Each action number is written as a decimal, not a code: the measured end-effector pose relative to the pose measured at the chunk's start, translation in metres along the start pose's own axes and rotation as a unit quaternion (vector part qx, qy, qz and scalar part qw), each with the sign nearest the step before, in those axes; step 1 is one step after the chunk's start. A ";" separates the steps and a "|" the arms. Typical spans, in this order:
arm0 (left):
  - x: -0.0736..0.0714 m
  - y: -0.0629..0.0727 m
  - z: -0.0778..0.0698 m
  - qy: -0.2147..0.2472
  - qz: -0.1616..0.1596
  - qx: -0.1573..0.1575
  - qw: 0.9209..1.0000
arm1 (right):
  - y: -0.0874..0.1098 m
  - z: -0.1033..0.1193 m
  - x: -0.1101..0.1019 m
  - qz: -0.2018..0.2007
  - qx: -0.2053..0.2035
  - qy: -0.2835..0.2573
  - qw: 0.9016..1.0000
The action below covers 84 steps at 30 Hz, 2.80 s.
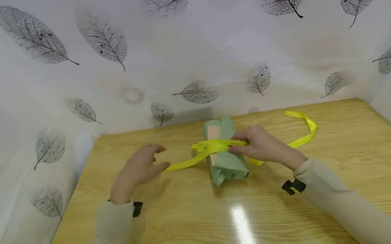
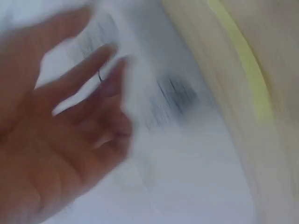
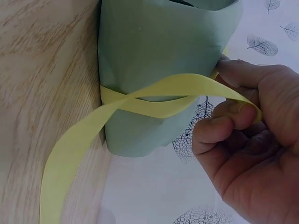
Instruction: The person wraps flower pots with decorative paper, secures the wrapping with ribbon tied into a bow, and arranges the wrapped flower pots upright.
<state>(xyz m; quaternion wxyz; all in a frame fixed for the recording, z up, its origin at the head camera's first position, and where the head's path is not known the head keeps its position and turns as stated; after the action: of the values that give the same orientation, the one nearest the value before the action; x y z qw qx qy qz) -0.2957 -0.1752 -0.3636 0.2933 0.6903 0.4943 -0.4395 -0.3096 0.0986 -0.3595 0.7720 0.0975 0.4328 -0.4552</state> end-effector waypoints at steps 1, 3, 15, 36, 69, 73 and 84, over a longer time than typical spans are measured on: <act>-0.001 -0.002 -0.018 0.016 -0.038 0.032 0.999 | 0.000 0.000 0.001 0.001 -0.001 0.000 1.000; 0.001 -0.006 -0.057 0.048 -0.104 0.101 0.988 | 0.001 0.001 0.002 0.001 -0.005 0.000 1.000; 0.039 -0.018 -0.136 -0.019 -0.233 0.213 0.949 | 0.011 -0.001 0.000 0.020 -0.012 0.006 1.000; 0.040 -0.018 -0.138 -0.056 -0.228 0.208 0.950 | 0.077 -0.028 -0.048 0.059 0.035 0.048 0.996; 0.042 -0.022 -0.135 -0.054 -0.192 0.207 0.958 | 0.048 -0.043 -0.005 0.013 0.098 -0.144 0.985; 0.042 -0.024 -0.134 -0.040 -0.174 0.194 0.965 | 0.047 -0.043 0.001 0.029 0.077 -0.167 0.983; 0.043 -0.021 -0.135 -0.053 -0.171 0.202 0.963 | 0.036 -0.040 0.017 0.033 0.105 -0.167 0.980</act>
<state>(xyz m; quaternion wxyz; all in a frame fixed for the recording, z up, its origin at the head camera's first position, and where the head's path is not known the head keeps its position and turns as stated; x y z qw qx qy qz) -0.2675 -0.0369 -0.3421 0.0946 0.6159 0.4896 -0.6099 -0.3003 0.1301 -0.4054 0.8337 0.1148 0.2444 -0.4818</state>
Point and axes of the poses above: each hand's wrist, its own y-axis away from the middle knuckle, its own x-axis out of the palm, z = x × y, the point moved 8 cm from there along -y, towards the middle knuckle, and after that the axes turned 3 degrees about -z, right-handed, at the moved point
